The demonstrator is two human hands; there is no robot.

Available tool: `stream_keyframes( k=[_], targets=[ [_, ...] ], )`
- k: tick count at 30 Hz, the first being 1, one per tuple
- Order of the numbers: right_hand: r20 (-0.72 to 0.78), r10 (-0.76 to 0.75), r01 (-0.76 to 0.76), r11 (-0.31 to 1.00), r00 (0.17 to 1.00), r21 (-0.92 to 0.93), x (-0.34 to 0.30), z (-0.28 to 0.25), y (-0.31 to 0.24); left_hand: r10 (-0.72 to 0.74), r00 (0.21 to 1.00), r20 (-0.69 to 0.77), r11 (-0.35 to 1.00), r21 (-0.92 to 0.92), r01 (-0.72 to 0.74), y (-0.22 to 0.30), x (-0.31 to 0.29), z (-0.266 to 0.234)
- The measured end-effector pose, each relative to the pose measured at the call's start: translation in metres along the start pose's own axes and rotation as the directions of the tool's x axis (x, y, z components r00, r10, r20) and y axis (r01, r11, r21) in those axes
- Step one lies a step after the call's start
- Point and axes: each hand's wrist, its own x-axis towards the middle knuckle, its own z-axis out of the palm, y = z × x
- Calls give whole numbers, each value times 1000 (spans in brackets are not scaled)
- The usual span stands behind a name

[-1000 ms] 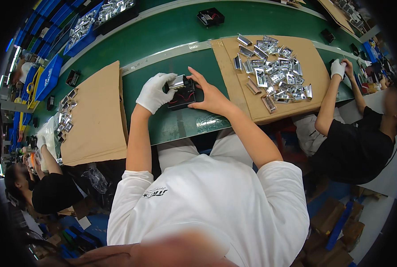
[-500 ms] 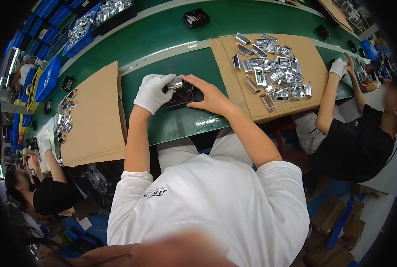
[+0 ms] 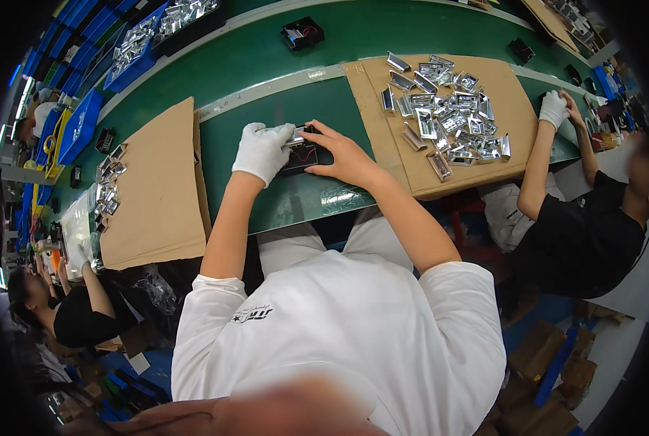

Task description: Assemble electronic devices by inserting components and batteries into plastic housings at a factory workstation.

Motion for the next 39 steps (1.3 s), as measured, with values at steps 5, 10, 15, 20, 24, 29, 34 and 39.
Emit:
stream_keyframes(
  k=[5,10,15,20,24,29,34,39],
  targets=[
    [-3,-27,27,999,1000,24,-1,-1,3,14,1000,9,997,-76,-13,6,4,-15],
    [23,-22,21,999,999,50,-1,-3,-3,-72,994,78,997,-25,74,5,4,1],
    [5,18,-19,995,1000,98,-1,-5,-7,-98,995,27,992,-71,100,5,3,3],
    [3,9,-9,996,1000,86,-1,-4,-5,-82,989,123,994,-64,90,5,7,-13],
    [-11,-22,23,994,1000,105,-1,-6,-6,-139,968,211,973,-153,173,12,10,-26],
    [3,-9,9,993,1000,114,0,-6,-4,-47,995,83,990,-131,58,8,6,-23],
    [-4,-11,11,995,1000,100,-2,-7,-3,-89,985,151,980,-163,113,11,8,-22],
    [-23,-65,68,990,998,120,2,-2,-2,-52,984,168,997,-48,61,6,6,-3]
  ],
)
